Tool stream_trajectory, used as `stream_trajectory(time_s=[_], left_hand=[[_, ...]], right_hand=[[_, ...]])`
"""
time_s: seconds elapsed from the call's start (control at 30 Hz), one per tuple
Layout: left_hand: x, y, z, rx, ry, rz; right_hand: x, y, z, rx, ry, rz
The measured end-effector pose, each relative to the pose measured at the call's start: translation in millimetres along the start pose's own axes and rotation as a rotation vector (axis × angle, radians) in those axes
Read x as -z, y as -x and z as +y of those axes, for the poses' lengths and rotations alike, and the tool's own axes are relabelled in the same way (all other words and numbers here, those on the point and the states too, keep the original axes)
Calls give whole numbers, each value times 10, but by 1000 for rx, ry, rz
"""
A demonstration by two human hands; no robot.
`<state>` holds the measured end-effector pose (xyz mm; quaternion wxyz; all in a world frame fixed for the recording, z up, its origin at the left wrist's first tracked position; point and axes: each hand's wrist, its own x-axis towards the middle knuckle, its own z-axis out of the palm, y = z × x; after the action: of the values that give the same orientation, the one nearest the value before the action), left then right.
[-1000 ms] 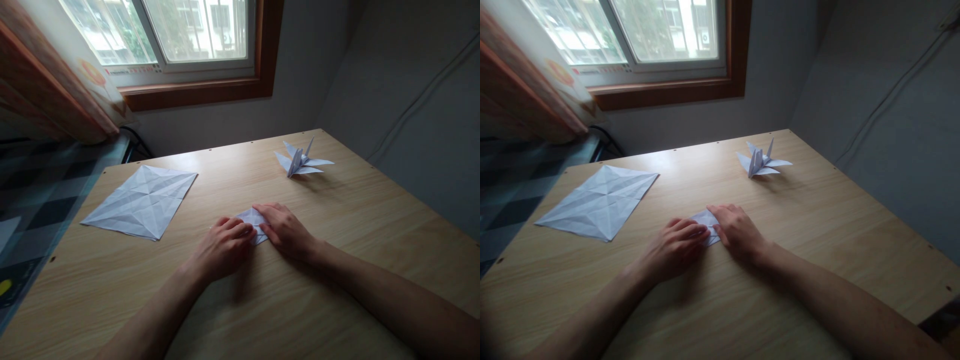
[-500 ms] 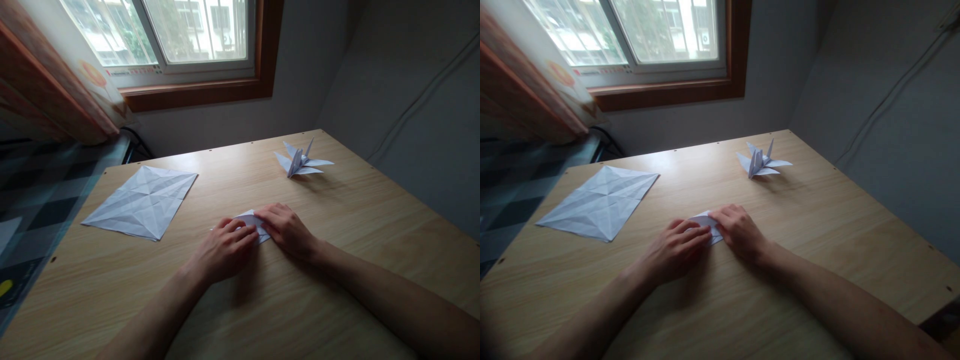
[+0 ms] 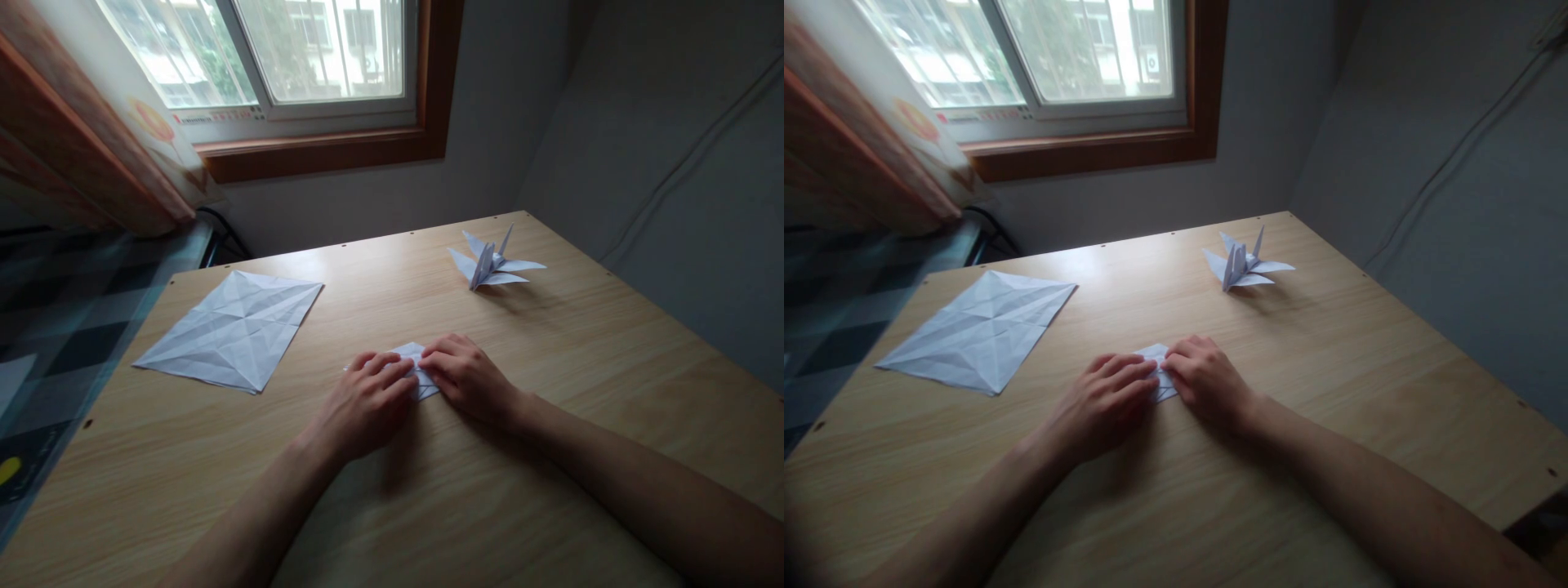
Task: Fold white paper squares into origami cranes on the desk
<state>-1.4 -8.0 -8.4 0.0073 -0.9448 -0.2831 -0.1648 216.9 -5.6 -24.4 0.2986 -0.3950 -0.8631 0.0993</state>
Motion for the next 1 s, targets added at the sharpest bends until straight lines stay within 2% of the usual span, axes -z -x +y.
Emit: stream_trajectory(time_s=[0.23, 0.4, 0.57, 0.67, 0.77, 0.87, 1.0], left_hand=[[33, -21, 25, 32, -59, 97], [36, -19, 22, 76, -89, 111], [43, -30, 25, 98, -106, 107], [40, -29, 22, 96, -95, 92], [23, -22, 14, 103, -70, 82], [5, -19, 9, 109, -44, 80], [8, -20, 13, 128, -35, 80]], right_hand=[[123, -12, -99, 42, 103, -116], [105, 8, -135, 102, 89, -132], [54, 24, -150, -4, -36, -40], [52, 23, -127, -121, -153, 13], [49, 22, -108, -220, -101, 45], [31, 22, -104, -233, 0, 18], [7, 20, -95, -228, 11, 2]])
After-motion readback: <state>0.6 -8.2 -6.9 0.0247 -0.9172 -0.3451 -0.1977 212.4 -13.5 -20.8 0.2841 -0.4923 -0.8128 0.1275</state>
